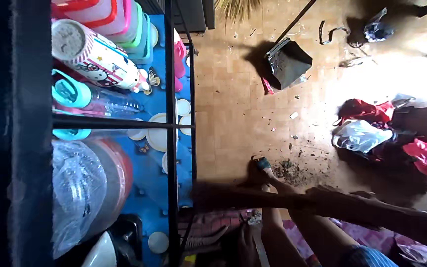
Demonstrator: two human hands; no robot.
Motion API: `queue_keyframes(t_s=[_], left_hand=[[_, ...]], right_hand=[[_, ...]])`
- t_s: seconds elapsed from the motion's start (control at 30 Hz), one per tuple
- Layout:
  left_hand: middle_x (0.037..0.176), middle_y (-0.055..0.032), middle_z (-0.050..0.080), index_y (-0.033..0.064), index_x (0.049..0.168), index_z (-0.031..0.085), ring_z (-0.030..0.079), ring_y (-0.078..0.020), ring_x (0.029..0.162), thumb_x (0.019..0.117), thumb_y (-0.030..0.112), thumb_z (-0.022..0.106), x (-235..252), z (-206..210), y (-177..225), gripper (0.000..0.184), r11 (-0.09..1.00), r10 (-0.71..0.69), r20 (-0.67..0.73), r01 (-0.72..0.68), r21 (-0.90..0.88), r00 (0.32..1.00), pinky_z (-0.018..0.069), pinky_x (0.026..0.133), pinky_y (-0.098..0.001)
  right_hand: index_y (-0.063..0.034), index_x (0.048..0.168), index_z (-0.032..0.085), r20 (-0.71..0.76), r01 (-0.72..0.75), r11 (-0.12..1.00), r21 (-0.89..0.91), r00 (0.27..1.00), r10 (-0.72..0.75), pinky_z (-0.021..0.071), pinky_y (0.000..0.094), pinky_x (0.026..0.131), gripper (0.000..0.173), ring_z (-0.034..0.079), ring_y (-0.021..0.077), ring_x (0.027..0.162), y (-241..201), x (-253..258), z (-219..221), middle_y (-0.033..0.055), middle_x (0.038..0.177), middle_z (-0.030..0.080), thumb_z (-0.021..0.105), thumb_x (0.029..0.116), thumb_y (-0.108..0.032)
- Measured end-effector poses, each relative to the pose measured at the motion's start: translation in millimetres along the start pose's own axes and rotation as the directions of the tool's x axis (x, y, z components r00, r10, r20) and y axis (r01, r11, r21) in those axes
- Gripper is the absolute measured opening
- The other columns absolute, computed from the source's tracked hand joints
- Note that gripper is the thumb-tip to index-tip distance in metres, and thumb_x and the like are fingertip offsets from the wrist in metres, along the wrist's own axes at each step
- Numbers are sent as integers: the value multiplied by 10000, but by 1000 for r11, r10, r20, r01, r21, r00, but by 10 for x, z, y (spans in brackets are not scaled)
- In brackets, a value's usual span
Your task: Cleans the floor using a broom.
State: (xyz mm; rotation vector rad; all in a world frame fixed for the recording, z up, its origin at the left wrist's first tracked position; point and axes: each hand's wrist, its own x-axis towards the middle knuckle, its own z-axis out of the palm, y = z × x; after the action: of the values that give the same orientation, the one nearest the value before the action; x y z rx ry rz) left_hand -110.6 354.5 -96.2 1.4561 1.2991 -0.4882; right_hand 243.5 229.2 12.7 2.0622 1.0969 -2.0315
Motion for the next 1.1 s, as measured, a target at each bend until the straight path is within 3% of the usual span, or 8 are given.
queue_keyframes(t_s=[0.1, 0.2, 0.43, 0.5, 0.67, 0.83, 0.97, 1.1], left_hand=[[1369, -256, 622, -79, 1362, 594, 591, -334, 1304, 1053, 139, 565, -27, -66, 426, 380, 992, -120, 27, 118, 51, 992, 413, 1155, -439], [1349, -236, 640, -60, 1356, 606, 612, -312, 1278, 1050, 193, 571, 50, 11, 241, 399, 988, -143, 14, 142, 61, 990, 437, 1142, -445], [1376, -246, 622, -54, 1395, 578, 589, -331, 1309, 1066, 220, 552, 181, 143, 570, 429, 979, -189, 60, 184, 83, 980, 415, 1156, -469], [1348, -252, 637, -55, 1380, 589, 602, -350, 1292, 1058, 200, 561, 278, 246, 560, 412, 988, -135, 59, 130, 86, 989, 429, 1147, -489], [1337, -238, 648, -40, 1382, 594, 624, -337, 1261, 1052, 187, 569, 429, 431, 747, 401, 995, -96, 65, 93, 46, 993, 452, 1125, -475], [1378, -236, 625, -44, 1399, 578, 607, -327, 1295, 1050, 175, 576, 468, 416, 889, 412, 998, -70, 21, 70, 8, 997, 442, 1142, -456], [1349, -265, 633, -69, 1376, 588, 623, -354, 1267, 1037, 147, 590, 473, 360, 906, 402, 998, -56, 4, 56, 34, 998, 454, 1130, -465], [1340, -255, 640, -61, 1371, 594, 624, -341, 1261, 1047, 179, 574, 592, 496, 889, 404, 1000, -24, 12, 24, 17, 1000, 457, 1124, -467]], right_hand=[[-376, 1539, 459, -63, 73, 996, 56, 996, -69, 492, 696, 884, 514, 672, 487, 995, -138, 502, -373, 248, 1068, 712, 581, 1040, -383], [-358, 1585, 387, -183, -7, 966, 259, 982, 56, 475, 694, 960, 549, 662, 470, 1099, 124, 795, -552, 247, 1196, 694, 513, 1057, -435], [-257, 1640, 282, -229, -174, 701, 692, 867, 442, 472, 608, 1044, 649, 647, 394, 1202, 790, -45, -318, 229, 1383, 620, 560, 1061, -351], [-258, 1640, 281, -235, -166, 731, 662, 880, 412, 495, 602, 991, 646, 681, 396, 1102, 698, -154, -455, 247, 1285, 666, 565, 1063, -320], [-287, 1634, 297, -249, 39, 906, 422, 966, 74, 462, 625, 1036, 619, 646, 405, 1192, 354, 499, -1063, 217, 1329, 653, 498, 1068, -435], [-258, 1637, 289, -318, -6, 893, 451, 933, 168, 433, 655, 1064, 616, 609, 426, 1256, 517, 1360, -1303, 220, 1380, 625, 468, 1076, -439], [-265, 1641, 278, -272, -77, 771, 632, 910, 314, 458, 617, 1059, 650, 633, 404, 1225, 695, 672, -864, 228, 1386, 619, 540, 1063, -402], [-314, 1637, 283, -183, -190, 857, 480, 933, 309, 464, 648, 1025, 674, 656, 443, 1163, 1029, 38, -496, 252, 1292, 666, 589, 1042, -398]])
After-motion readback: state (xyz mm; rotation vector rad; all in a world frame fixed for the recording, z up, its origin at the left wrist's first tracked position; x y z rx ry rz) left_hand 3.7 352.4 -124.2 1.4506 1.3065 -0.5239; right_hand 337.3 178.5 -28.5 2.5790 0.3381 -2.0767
